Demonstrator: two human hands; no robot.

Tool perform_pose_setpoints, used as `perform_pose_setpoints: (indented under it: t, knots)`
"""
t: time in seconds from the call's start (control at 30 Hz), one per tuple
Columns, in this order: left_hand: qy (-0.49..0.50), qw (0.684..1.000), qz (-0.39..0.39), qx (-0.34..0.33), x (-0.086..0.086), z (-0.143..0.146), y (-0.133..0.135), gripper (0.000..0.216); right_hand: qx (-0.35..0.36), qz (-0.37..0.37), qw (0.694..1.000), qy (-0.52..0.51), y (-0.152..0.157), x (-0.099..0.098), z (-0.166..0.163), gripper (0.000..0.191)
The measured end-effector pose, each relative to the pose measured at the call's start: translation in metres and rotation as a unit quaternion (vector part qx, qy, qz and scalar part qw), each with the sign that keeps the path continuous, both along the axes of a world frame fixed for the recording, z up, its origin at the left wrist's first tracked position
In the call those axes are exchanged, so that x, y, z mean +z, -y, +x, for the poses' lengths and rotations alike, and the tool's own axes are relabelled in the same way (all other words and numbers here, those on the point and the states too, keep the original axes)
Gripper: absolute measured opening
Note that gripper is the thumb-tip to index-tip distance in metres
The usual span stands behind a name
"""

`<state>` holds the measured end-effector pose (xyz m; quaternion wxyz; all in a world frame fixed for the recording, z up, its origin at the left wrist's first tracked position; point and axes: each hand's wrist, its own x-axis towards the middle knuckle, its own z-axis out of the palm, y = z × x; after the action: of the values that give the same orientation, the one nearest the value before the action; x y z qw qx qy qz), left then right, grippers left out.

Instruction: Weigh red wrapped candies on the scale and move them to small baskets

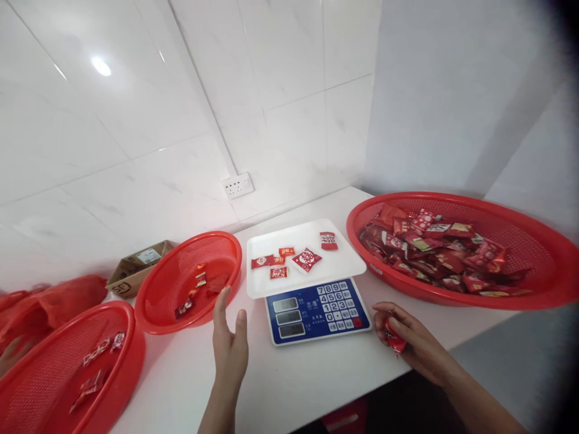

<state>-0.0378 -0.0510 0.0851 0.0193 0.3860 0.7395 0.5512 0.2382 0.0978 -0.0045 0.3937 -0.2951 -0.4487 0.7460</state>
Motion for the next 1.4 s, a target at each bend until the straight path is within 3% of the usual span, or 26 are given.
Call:
perform_pose_setpoints:
  t: [0.13,0.47,0.6,0.77,0.9,1.07,1.23,1.4]
  knots:
    - [-0.021,0.999,-0.036,0.016,-0.01,0.007,0.01,0.047,0.0,0.005,1.0,-0.001,-0.001,-0.002,0.001,0.031]
    - [-0.054,0.998,-0.032,-0.029,-0.009,0.02,0.007,0.044,-0.018,0.009,1.0,-0.008,0.001,-0.001,0.002,0.032]
    - [-0.045,0.996,-0.063,-0.034,-0.011,0.026,0.009,0.047,-0.016,-0.003,1.0,-0.011,0.002,0.0,0.002,0.032]
    - [-0.085,0.986,-0.091,-0.114,-0.002,0.022,-0.003,0.045,-0.006,-0.008,1.0,-0.024,0.003,0.002,0.002,0.03]
    - [-0.137,0.951,-0.117,-0.251,0.031,0.023,-0.042,0.039,0.006,-0.016,1.0,-0.018,0.003,0.001,0.002,0.032]
    - [-0.195,0.875,-0.212,-0.389,0.064,0.033,-0.122,0.045,0.012,-0.019,0.999,-0.032,0.001,-0.002,0.002,0.03]
    - [-0.237,0.807,-0.291,-0.456,0.055,0.043,-0.203,0.043,-0.008,-0.017,0.999,-0.031,0.001,0.0,0.002,0.029]
    - [-0.254,0.788,-0.321,-0.46,0.044,0.039,-0.236,0.042,-0.014,-0.023,1.0,-0.01,0.002,0.004,0.001,0.03]
